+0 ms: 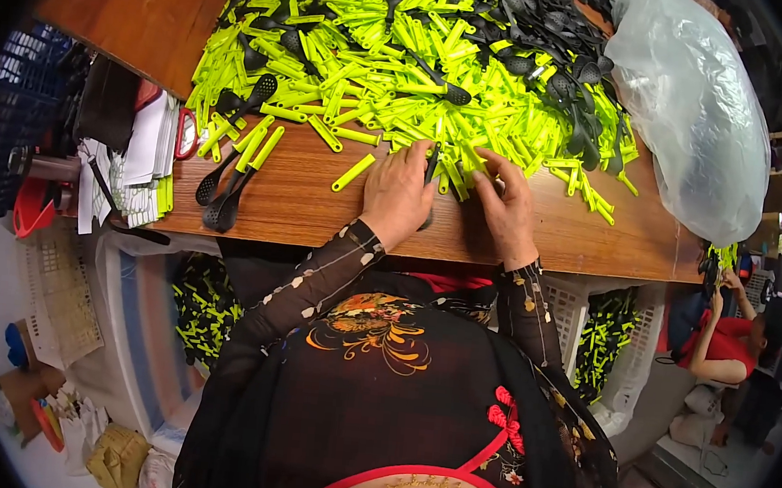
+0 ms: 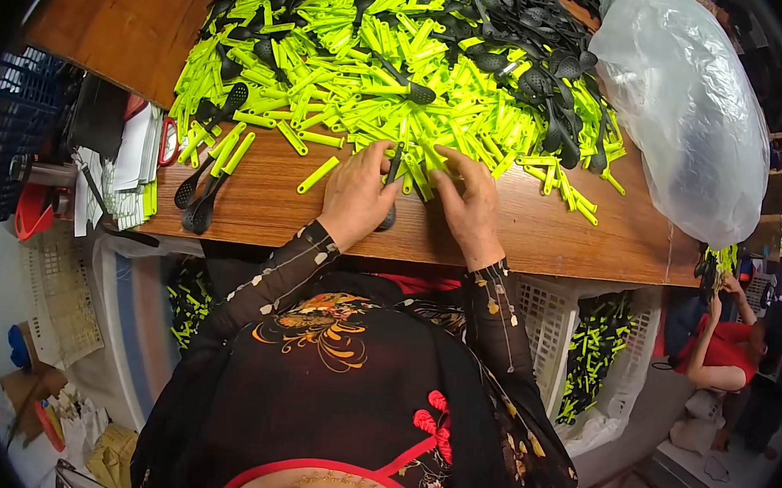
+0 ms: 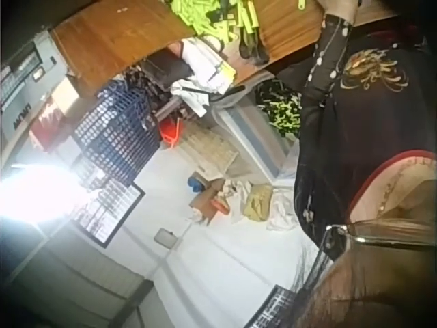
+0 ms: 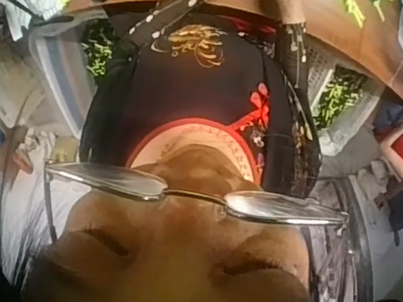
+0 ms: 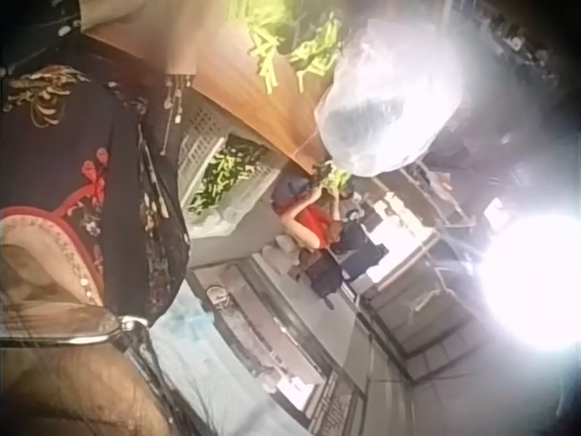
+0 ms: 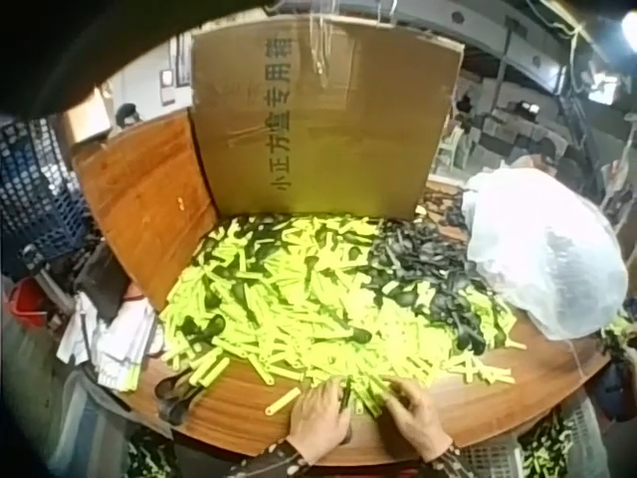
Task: The person assembles small yellow plastic handles and black plastic heads into finished components by hand, using a small hammer to secure them.
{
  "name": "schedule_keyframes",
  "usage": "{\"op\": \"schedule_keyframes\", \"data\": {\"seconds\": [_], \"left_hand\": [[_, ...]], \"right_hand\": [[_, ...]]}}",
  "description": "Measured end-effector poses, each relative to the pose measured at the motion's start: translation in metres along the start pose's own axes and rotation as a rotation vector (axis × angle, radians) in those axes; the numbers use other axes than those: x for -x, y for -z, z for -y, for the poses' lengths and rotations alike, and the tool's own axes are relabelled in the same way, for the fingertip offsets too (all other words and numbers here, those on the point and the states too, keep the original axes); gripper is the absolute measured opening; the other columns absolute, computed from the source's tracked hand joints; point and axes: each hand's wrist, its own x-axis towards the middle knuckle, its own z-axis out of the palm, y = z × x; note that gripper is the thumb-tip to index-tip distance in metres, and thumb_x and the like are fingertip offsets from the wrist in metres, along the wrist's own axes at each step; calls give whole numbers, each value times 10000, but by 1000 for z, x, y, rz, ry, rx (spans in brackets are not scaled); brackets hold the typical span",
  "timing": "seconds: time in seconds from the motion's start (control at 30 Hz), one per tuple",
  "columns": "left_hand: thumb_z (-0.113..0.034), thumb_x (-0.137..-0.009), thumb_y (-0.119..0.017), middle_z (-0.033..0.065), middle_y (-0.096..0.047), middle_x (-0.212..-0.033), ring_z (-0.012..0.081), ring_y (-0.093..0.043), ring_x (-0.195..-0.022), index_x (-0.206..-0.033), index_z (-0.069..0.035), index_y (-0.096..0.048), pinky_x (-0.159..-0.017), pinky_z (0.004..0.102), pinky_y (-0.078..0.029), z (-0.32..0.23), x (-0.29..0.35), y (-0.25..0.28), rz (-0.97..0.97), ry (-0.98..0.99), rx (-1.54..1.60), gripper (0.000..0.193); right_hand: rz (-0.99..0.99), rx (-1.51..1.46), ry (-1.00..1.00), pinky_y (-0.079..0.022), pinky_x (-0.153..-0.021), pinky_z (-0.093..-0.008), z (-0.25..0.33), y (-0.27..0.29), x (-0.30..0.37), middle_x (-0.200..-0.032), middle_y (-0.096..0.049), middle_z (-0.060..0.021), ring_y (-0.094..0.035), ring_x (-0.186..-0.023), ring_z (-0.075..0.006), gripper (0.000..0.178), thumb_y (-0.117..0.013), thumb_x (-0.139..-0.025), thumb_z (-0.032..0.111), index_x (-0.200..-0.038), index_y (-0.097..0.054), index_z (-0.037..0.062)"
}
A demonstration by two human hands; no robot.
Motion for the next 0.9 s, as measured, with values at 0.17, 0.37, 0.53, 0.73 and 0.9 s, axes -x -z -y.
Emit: {"op": "schedule_keyframes", "data": {"seconds": [0.17, 0.37, 0.53, 0.73, 0.9], "left_hand": [[-13, -939, -609, 79, -582, -945, 220, -670, -848, -1304, -42, -589, -752, 335, -524, 10, 2, 12, -76, 13, 205, 367], [-99, -1061, -541, 63, -643, -1026, 107, -661, -770, -1341, -50, -537, -705, 244, -534, 11, 10, 28, 217, 404, 1045, 284], [-123, -1077, -543, 101, -711, -1093, 107, -654, -778, -1352, -14, -494, -726, 233, -524, 1, 19, 41, 256, 431, 1298, 300], [-81, -1044, -602, 94, -733, -1109, 57, -636, -797, -1333, 12, -517, -749, 208, -518, -9, 30, 51, 248, 330, 1226, 315], [-55, -1037, -596, 97, -735, -1097, 67, -648, -800, -1352, 12, -514, -733, 206, -519, -12, 33, 57, 248, 285, 1107, 332]], "right_hand": [[-1, -796, -323, -460, -1025, -318, -13, 1, 7, -1152, -717, -91, -646, -1115, -184, 256, -531, -1085, 146, -1300, -600, 26], [51, -732, -219, -449, -1032, -318, 15, -3, -5, -1123, -711, -82, -629, -1052, -171, 257, -562, -1081, 196, -1231, -684, 26], [94, -579, -106, -502, -844, -255, 32, -6, -16, -1041, -689, -48, -619, -920, -100, 259, -598, -1069, 202, -1199, -696, 1], [183, -1018, -360, -530, -783, -248, 37, -21, -13, -1080, -715, -56, -657, -871, -97, 266, -553, -1093, 239, -1211, -654, 23], [262, -855, -120, -516, -829, -250, 38, -18, -14, -1061, -713, -50, -650, -984, -91, 259, -516, -1109, 221, -1242, -615, 23]]}}
